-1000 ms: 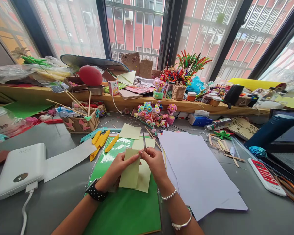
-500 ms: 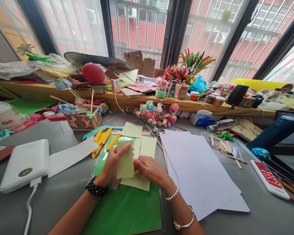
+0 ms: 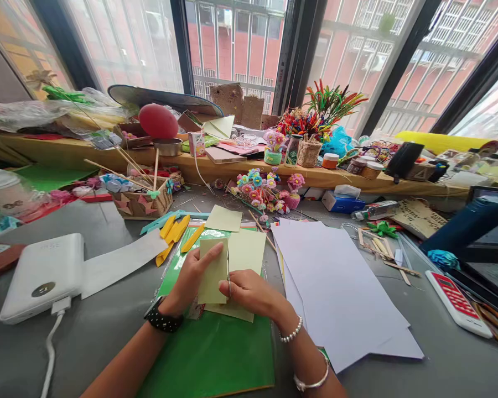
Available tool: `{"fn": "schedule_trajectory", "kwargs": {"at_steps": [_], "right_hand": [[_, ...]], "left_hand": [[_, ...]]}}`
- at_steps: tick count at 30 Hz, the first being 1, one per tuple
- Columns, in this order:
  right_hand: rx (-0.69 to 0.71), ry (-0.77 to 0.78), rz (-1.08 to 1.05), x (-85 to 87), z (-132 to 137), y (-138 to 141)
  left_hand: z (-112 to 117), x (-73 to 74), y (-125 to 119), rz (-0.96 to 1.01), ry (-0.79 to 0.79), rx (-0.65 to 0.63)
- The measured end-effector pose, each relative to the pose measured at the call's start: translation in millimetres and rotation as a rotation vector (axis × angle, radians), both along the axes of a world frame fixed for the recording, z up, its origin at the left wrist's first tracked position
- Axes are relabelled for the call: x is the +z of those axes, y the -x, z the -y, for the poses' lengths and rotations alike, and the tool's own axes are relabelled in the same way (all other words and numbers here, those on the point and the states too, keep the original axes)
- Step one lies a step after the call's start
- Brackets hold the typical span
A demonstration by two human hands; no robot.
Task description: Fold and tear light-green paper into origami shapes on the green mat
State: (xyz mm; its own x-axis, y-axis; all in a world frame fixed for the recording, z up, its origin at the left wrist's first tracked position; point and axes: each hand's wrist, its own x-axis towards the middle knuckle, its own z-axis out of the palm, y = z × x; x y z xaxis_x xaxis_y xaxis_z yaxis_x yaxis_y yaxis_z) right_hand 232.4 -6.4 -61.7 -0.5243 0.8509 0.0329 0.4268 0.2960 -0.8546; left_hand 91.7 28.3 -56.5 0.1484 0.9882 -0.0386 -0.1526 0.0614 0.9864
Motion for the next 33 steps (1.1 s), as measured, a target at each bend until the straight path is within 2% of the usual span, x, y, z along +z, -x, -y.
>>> {"fn": "schedule_trajectory", "kwargs": {"at_steps": [11,33], "right_hand": [[0.016,0.043,0.001,-4.8,-0.7,-0.5],[0.012,0.110,-0.059,-10.4,-1.9,1.0]], "left_hand": [[1.3,-1.3,-2.1,0.047,0.018,-0.012],[1.6,-4.1,-1.8,0.019,0.025,-0.019]]}}
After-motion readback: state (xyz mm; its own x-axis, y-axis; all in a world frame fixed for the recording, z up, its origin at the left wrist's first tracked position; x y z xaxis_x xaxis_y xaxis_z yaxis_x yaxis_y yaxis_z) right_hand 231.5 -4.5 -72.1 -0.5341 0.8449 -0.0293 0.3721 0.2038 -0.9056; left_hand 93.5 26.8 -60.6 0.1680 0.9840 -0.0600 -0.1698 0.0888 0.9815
